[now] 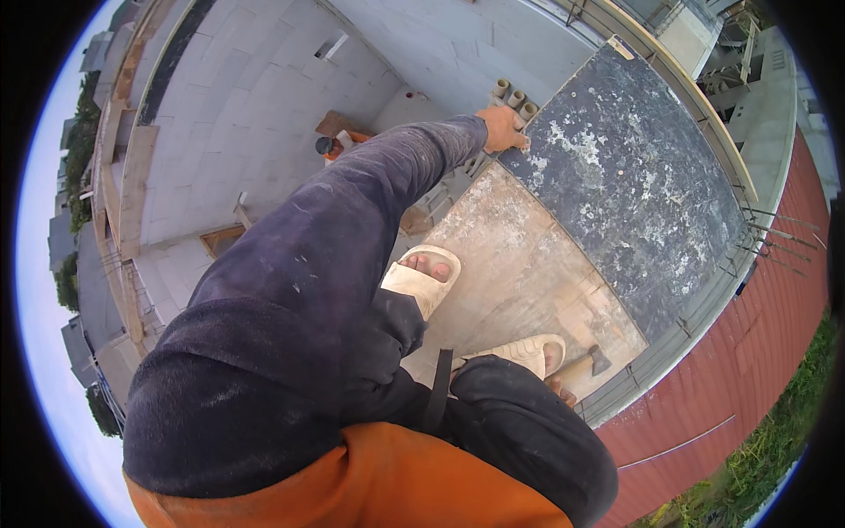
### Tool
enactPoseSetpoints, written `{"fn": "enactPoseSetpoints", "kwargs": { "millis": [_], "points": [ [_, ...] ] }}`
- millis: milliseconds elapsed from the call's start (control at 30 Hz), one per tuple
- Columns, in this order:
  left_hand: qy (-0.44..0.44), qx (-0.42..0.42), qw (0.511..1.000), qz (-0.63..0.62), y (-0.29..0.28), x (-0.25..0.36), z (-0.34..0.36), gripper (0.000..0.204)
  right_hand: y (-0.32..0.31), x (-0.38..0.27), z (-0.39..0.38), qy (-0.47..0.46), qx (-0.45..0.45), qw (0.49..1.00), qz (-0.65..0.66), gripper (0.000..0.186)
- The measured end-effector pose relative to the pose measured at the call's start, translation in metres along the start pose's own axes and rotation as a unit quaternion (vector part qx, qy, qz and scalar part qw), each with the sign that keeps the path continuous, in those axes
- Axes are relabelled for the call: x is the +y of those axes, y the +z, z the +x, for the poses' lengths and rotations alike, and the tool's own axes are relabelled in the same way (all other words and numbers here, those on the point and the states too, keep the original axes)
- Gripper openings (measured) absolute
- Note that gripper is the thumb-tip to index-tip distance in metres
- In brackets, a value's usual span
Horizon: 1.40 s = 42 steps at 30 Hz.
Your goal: The person places a dark textured panel over a wooden structure at a construction site and uses a hammer to nail a wooden strip along its edge to secure it.
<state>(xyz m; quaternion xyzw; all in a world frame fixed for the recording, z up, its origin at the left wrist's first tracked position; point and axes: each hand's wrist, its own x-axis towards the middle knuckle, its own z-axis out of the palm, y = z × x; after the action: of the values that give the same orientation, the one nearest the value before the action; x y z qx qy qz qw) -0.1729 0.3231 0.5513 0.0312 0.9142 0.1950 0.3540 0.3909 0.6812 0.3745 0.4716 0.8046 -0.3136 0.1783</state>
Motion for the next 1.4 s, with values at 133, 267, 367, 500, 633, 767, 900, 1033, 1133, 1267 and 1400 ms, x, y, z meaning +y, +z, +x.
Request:
{"fn": "enactPoseSetpoints", "kwargs": {
  "millis": [133, 267, 367, 500, 633, 767, 900, 1033, 1133, 1267, 1400],
  "points": [
    [-0.041, 0.001, 0.999, -0.013, -0.012, -0.006, 0.003, 0.048, 0.015, -0.011, -0.002, -0.022, -0.056, 0.996, 0.072, 0.056],
    [0.002, -0.012, 0.999, -0.048, 0.007, -0.013, 0.004, 0.047, -0.044, -0.09, -0.032, 0.042, -0.104, 0.986, 0.12, 0.041],
    [0.017, -0.008, 0.998, -0.056, 0.011, -0.018, 0.017, 0.046, -0.046, -0.085, -0.04, 0.119, -0.116, 0.93, 0.327, 0.045],
    [0.009, 0.027, 1.0, -0.005, 0.012, -0.019, 0.015, 0.052, -0.099, -0.144, -0.057, 0.079, -0.061, 0.963, 0.25, 0.049],
    [0.014, 0.054, 0.998, 0.022, 0.015, -0.017, 0.026, 0.065, -0.161, -0.23, -0.02, -0.195, 0.005, 0.962, 0.192, 0.06],
    [-0.023, 0.03, 0.999, -0.022, 0.008, 0.004, 0.001, 0.061, -0.212, -0.399, 0.025, -0.26, -0.116, 0.936, 0.205, 0.071],
    [0.013, 0.035, 0.999, 0.013, 0.015, -0.024, 0.015, 0.061, -0.178, -0.52, 0.043, -0.352, -0.018, 0.926, 0.132, 0.071],
    [0.01, 0.047, 0.999, 0.008, 0.004, 0.002, -0.002, 0.065, -0.097, -0.562, 0.109, -0.47, 0.146, 0.865, 0.094, 0.071],
    [0.015, 0.032, 0.999, 0.011, -0.002, 0.008, -0.007, 0.064, -0.06, -0.575, 0.147, -0.374, 0.02, 0.925, -0.061, 0.072],
    [0.035, 0.041, 0.998, -0.014, 0.003, -0.006, -0.009, 0.063, -0.07, -0.576, 0.159, -0.377, -0.018, 0.921, -0.097, 0.074],
    [0.02, 0.031, 0.999, 0.002, -0.004, 0.001, -0.012, 0.062, -0.104, -0.578, 0.154, -0.407, -0.032, 0.912, -0.042, 0.073]
  ]
}}
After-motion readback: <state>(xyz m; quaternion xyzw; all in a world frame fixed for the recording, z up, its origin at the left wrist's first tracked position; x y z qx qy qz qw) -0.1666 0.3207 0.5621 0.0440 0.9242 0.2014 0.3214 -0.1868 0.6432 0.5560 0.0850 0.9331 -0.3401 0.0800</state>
